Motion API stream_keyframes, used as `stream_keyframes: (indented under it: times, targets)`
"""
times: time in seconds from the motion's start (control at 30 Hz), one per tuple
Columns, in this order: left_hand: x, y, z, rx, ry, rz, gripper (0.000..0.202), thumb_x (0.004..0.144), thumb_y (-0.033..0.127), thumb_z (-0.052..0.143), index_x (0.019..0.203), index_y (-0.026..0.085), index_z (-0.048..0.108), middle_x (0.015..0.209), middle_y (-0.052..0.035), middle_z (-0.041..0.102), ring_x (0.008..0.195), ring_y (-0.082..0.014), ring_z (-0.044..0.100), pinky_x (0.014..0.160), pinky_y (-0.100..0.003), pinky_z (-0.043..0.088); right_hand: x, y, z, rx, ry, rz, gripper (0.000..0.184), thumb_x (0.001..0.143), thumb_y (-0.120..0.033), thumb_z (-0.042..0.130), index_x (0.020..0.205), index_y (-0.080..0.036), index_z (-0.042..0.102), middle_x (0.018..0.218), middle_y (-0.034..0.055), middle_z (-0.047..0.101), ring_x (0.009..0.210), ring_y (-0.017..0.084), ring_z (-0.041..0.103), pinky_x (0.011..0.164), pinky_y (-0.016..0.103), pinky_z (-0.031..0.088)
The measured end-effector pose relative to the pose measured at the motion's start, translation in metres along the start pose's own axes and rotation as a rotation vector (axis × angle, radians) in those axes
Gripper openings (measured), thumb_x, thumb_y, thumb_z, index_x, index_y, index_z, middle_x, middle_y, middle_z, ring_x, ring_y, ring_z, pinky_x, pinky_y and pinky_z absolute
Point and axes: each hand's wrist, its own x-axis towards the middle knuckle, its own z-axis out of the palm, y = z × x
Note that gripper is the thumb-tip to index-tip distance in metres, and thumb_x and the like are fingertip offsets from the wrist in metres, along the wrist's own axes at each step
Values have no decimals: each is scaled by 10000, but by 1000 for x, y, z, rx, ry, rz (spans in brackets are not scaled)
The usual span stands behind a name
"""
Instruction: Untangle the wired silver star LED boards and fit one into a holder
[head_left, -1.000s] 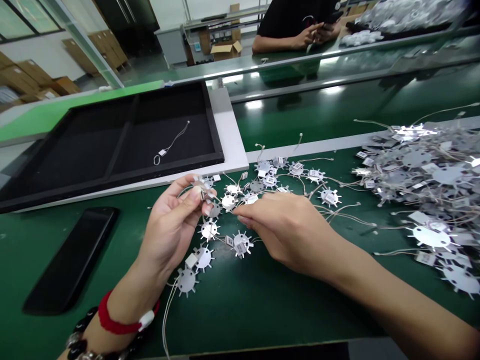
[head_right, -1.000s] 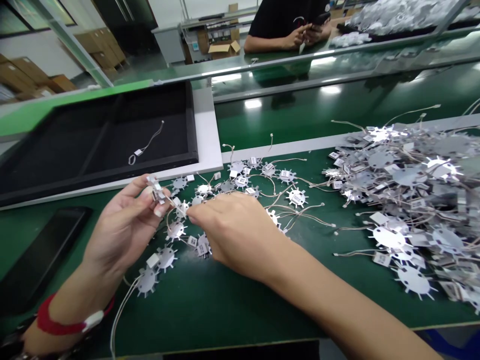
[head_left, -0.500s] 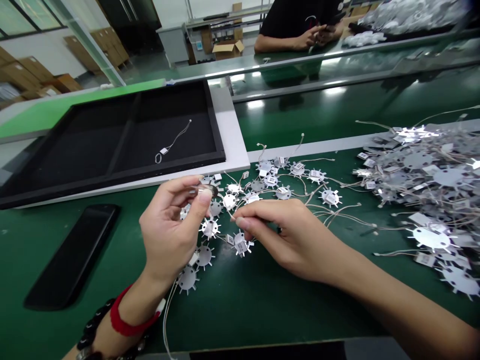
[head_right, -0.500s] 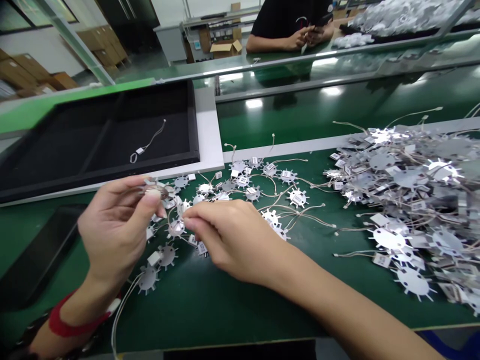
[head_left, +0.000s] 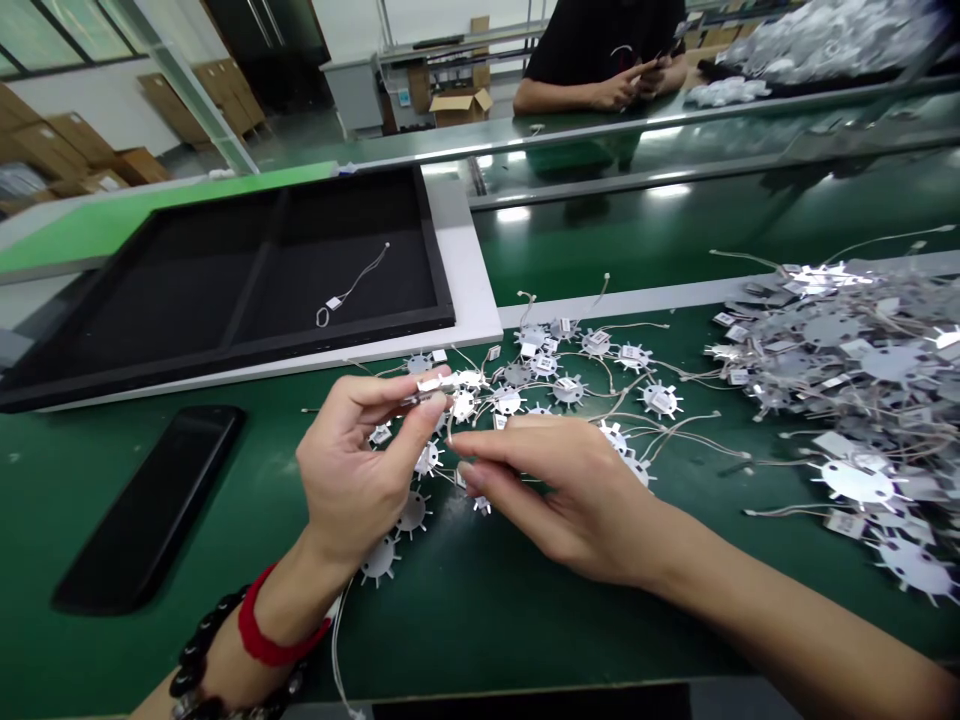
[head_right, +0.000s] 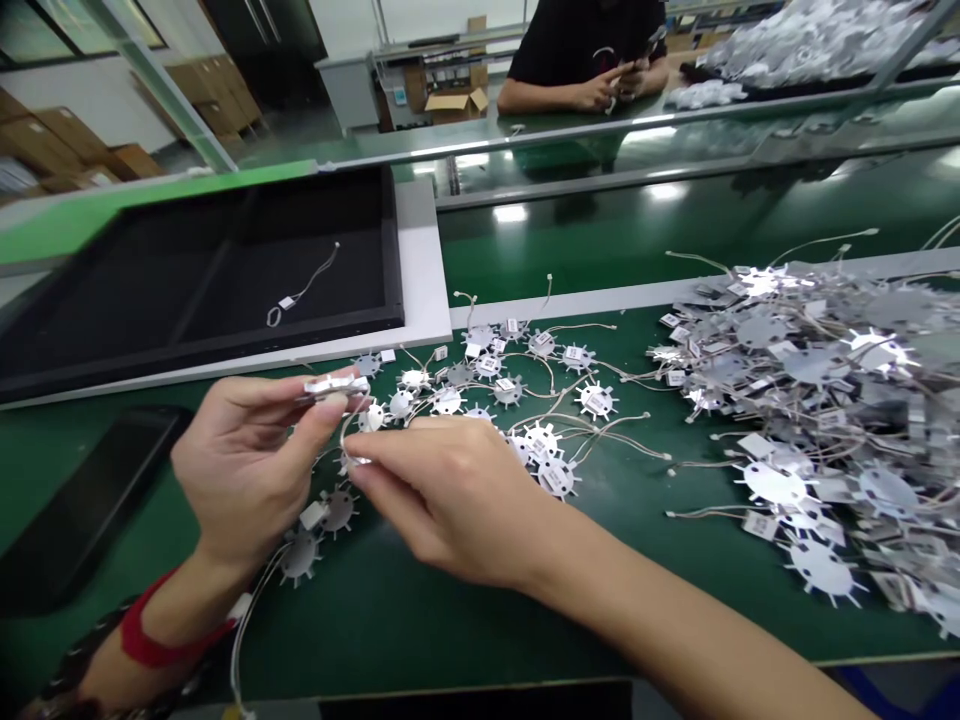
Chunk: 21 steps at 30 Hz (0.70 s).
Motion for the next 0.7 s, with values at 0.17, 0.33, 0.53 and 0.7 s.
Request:
stream_keyframes:
  times: [0.17, 0.33, 0.53, 0.7]
  targets:
    - [0, -1, -1, 25, -80, 27, 223, 841, 59, 738, 995, 209, 681, 1015, 10, 774, 891, -151, 756, 797, -225, 648, 0, 0, 0, -43, 2, -38, 189, 959, -151, 552, 967, -74, 724, 634, 3, 636, 553, 94, 487, 552, 233, 360]
    - [-1, -2, -2, 128, -135, -22, 364, 804, 104, 797, 1104, 265, 666, 956, 57, 754, 864, -106, 740, 772, -145, 606, 0, 1, 1, -57, -26, -48, 205, 959, -183, 549, 829, -125, 696, 623, -9, 628, 556, 99, 478, 565, 238, 367]
    - [3, -1, -5, 196, -308, 34, 173, 861, 146, 740, 1003, 230, 688, 913, 10, 740, 776, -142, 716, 753, -239, 602, 0, 3, -2, -45, -31, -37, 205, 937, -196, 573, 756, -140, 651, 613, -16, 601, 557, 92, 478, 547, 226, 359]
    - [6, -1, -5, 117, -599, 201, 230, 970, 129, 555, 1115, 220, 707, 984, -54, 721, 868, -167, 680, 761, -264, 561, 2, 5, -9, 72, 15, 55, 175, 956, -193, 586, 816, -140, 676, 718, 0, 689, 642, 82, 596, 617, 189, 441]
